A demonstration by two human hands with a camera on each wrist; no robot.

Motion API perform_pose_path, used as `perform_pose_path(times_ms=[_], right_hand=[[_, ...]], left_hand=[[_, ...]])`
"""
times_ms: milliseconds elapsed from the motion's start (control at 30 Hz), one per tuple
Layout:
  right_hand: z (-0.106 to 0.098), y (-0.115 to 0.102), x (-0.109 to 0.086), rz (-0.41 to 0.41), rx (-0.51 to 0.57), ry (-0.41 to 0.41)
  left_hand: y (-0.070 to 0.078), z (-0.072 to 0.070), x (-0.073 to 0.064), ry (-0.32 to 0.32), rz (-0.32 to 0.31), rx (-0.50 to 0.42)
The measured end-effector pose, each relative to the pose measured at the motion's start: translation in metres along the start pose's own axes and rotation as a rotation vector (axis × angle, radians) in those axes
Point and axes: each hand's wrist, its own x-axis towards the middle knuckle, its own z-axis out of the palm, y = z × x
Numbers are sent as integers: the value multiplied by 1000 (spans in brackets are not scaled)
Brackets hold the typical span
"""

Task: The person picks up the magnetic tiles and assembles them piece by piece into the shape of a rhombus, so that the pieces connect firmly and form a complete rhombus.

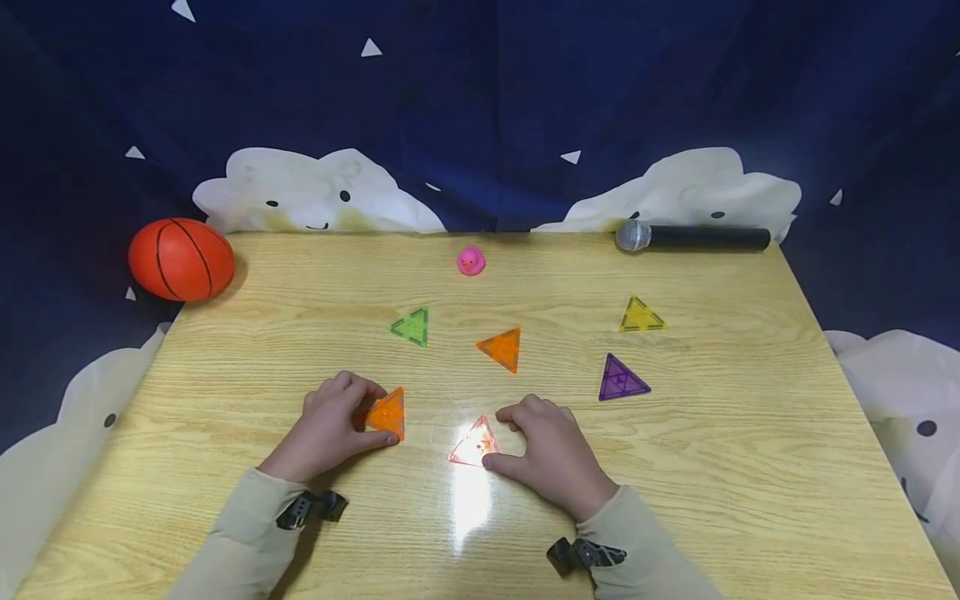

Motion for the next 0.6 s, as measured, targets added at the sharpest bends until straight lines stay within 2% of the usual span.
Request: perform_pose_path(times_ms=[267, 433, 600], right_hand=[[13, -4, 3, -52, -43, 39], [18, 0, 3, -30, -24, 65], [19, 2, 3, -31, -4, 85]], left_hand=[[-3, 3, 3, 19, 6, -38], [-3, 8, 6, 13, 30, -74], [-3, 11, 5, 9, 19, -97]])
